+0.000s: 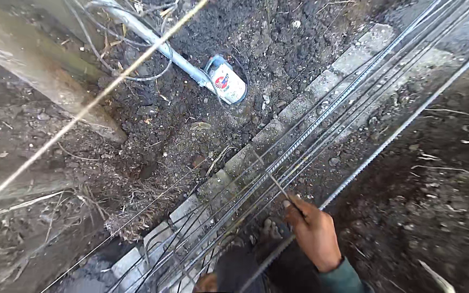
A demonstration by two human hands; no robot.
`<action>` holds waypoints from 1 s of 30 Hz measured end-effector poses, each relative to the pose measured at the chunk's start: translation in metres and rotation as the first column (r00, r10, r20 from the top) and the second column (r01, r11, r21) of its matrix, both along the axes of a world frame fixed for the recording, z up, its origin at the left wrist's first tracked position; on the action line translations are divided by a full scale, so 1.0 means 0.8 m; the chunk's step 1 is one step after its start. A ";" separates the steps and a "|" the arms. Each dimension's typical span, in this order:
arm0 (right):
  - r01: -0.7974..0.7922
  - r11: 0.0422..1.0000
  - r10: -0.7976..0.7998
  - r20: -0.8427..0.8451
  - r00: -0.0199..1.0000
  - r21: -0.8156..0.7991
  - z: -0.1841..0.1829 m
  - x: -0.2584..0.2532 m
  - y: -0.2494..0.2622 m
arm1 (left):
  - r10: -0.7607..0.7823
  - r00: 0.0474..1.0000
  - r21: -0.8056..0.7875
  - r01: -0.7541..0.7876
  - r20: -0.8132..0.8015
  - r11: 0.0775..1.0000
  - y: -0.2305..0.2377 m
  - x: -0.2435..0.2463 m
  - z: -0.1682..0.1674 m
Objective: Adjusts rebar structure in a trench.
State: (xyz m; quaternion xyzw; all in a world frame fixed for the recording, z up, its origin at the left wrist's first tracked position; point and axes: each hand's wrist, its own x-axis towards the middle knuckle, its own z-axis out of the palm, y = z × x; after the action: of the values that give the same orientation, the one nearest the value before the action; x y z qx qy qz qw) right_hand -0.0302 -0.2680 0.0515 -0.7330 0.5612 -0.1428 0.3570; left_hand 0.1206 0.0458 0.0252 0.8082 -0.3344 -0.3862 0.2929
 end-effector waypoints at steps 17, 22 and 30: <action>-0.093 0.891 0.156 -0.107 0.982 0.444 0.018 0.030 0.084 | 0.117 0.896 0.444 0.096 -0.428 0.891 -0.022 0.009 0.042; -0.039 0.873 0.158 -0.207 0.965 0.485 0.049 0.011 0.110 | 0.235 0.852 0.509 0.042 -0.468 0.860 -0.027 0.027 0.043; 0.195 0.788 -0.065 -0.236 0.970 0.584 0.168 -0.113 0.165 | 0.223 0.907 0.577 0.027 -0.358 0.816 0.008 0.065 0.160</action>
State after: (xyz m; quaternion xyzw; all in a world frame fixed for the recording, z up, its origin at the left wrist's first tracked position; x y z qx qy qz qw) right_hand -0.1203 -0.1362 0.1859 -0.5511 0.6602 0.0943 0.5015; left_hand 0.1725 0.0520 0.1530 0.7755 -0.0915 -0.6128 0.1217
